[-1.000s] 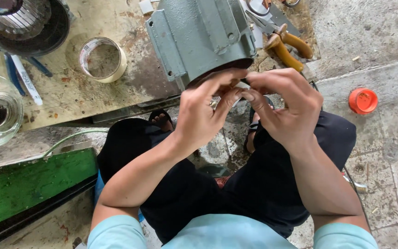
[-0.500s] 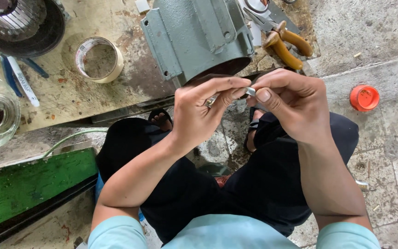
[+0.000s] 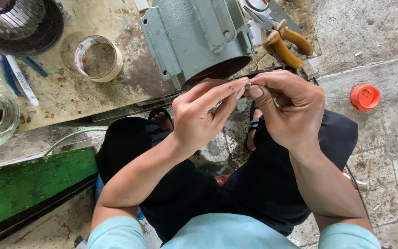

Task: Inserting insulation paper into the slots of an electric motor stator using hands and pliers.

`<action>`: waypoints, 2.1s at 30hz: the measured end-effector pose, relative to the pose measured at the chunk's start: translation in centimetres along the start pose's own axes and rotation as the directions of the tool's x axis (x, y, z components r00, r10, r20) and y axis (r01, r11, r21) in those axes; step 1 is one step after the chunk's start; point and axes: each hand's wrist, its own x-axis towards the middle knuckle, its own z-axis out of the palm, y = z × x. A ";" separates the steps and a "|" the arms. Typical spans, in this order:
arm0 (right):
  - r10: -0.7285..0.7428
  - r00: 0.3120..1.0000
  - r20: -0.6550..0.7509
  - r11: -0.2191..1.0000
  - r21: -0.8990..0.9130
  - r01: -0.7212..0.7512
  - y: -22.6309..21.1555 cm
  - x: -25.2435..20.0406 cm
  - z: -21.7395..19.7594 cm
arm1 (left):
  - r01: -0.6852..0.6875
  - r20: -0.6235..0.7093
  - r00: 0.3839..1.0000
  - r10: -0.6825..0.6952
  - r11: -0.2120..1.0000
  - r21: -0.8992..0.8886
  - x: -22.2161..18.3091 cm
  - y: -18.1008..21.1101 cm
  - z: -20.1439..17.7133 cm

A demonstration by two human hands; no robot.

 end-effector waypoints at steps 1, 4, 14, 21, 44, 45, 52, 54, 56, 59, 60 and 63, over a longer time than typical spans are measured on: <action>-0.022 1.000 -0.006 0.998 -0.057 0.022 -0.2 0.0 0.0 | -0.001 -0.016 1.000 0.001 1.000 0.005 0.0 0.1 0.1; -0.070 0.997 -0.032 0.991 -0.112 0.066 -0.2 0.1 0.2 | -0.047 -0.039 0.998 0.049 0.998 0.052 -0.1 0.1 0.4; -0.048 0.998 -0.031 0.994 0.100 0.050 1.2 0.0 0.0 | 0.076 -0.095 0.990 -0.107 0.954 -0.289 0.2 0.0 1.7; -0.215 0.977 -0.002 0.938 -0.278 0.206 -0.3 0.5 0.3 | 0.019 -0.103 0.994 -0.039 0.982 -0.190 0.6 -0.6 1.4; -0.177 0.982 -0.072 0.982 -0.075 0.171 0.9 -0.2 0.5 | 0.264 -0.025 0.942 -0.334 0.786 -0.558 -1.1 -0.7 2.6; -0.190 0.979 -0.073 0.976 -0.122 0.181 0.8 -0.1 0.4 | 0.256 -0.019 0.944 -0.330 0.766 -0.590 -1.2 -0.7 2.6; -0.236 0.967 0.095 0.946 -0.205 0.251 0.5 0.6 -0.1 | 0.285 0.056 0.945 -0.323 0.724 -0.628 -1.1 -0.7 2.5; -0.281 0.936 0.211 0.955 -0.036 0.295 3.5 1.5 -1.7 | 0.231 0.053 0.966 -0.252 0.755 -0.613 -1.6 -1.7 3.0; -0.348 0.883 0.314 0.937 0.140 0.320 5.1 3.0 -3.1 | 0.166 0.047 0.984 -0.172 0.785 -0.597 -1.6 -2.3 3.2; -0.420 0.856 0.303 0.903 0.041 0.428 6.3 4.9 -4.5 | 0.251 0.114 0.961 -0.250 0.629 -0.735 -1.4 -2.3 3.1; -0.332 0.911 0.245 0.845 -0.351 0.403 7.2 5.2 -4.5 | 0.289 0.137 0.951 -0.278 0.638 -0.714 -1.0 -2.0 2.8; -0.244 0.962 0.125 0.641 -0.723 0.256 8.9 5.7 -3.8 | 0.341 0.162 0.936 -0.313 0.685 -0.644 -0.5 -1.6 2.5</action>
